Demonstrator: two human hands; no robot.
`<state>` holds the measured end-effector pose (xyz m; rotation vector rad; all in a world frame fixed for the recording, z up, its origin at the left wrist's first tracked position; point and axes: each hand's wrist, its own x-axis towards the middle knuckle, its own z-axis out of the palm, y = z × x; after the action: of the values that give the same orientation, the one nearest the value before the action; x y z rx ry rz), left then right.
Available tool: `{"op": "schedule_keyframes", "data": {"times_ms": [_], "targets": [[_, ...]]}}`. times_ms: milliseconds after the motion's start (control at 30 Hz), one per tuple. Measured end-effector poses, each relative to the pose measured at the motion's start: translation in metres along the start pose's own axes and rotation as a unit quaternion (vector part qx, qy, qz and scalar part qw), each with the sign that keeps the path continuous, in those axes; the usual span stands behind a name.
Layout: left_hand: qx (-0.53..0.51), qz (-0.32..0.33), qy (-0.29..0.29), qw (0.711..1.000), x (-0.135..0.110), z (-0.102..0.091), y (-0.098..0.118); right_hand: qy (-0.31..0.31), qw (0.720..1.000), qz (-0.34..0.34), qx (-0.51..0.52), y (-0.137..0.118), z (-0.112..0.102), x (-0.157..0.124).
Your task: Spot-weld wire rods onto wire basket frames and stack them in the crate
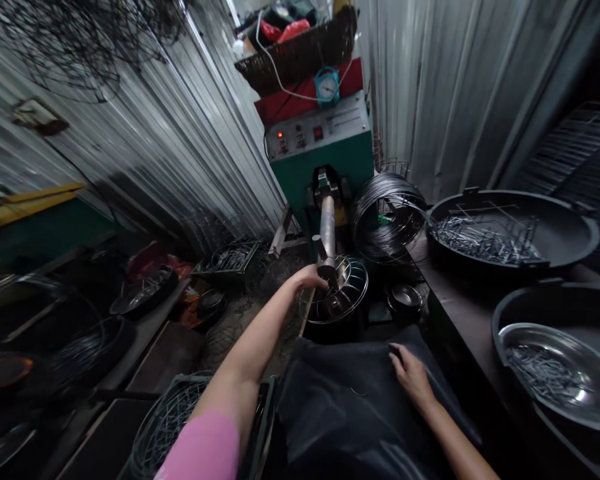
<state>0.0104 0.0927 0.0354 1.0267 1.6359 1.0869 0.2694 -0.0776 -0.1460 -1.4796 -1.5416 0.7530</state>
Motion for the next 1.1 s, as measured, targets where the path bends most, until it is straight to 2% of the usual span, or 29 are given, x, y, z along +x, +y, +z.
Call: {"op": "schedule_keyframes", "data": {"times_ms": [100, 167, 333, 400, 467, 600, 767, 867, 1000, 1100], "targets": [[0.098, 0.005, -0.120, 0.988, -0.016, -0.017, -0.028, -0.005, 1.000, 0.006, 0.020, -0.001, 0.000, 0.001], [0.103, 0.018, -0.147, 0.984, -0.028, -0.020, -0.046, -0.006, 1.000, 0.010, 0.027, -0.001, 0.004, 0.002], [-0.052, 0.018, -0.092, 0.994, -0.049, -0.001, -0.079, -0.018, 0.998, 0.041, 0.044, -0.004, 0.010, 0.003], [-0.094, 0.017, -0.092, 0.991, -0.056, 0.005, -0.087, -0.021, 0.997, 0.051, 0.063, -0.005, 0.008, 0.003], [-0.086, 0.024, -0.111, 0.990, -0.066, 0.005, -0.094, -0.024, 0.993, 0.073, 0.090, -0.007, 0.004, 0.003], [-0.015, 0.072, -0.126, 0.989, -0.092, -0.006, -0.106, -0.014, 0.972, 0.155, 0.175, -0.012, -0.004, 0.005], [0.021, 0.085, -0.071, 0.994, -0.123, -0.011, -0.118, 0.036, 0.943, 0.200, 0.262, -0.021, -0.008, 0.002], [0.009, 0.092, -0.054, 0.994, -0.124, -0.004, -0.128, 0.048, 0.935, 0.203, 0.286, -0.027, -0.012, -0.004], [-0.032, 0.106, -0.033, 0.993, -0.115, 0.009, -0.141, 0.036, 0.949, 0.192, 0.249, -0.034, -0.017, -0.010], [-0.030, 0.130, 0.004, 0.991, -0.119, 0.015, -0.152, 0.048, 0.945, 0.205, 0.250, -0.035, -0.020, -0.013]]}}
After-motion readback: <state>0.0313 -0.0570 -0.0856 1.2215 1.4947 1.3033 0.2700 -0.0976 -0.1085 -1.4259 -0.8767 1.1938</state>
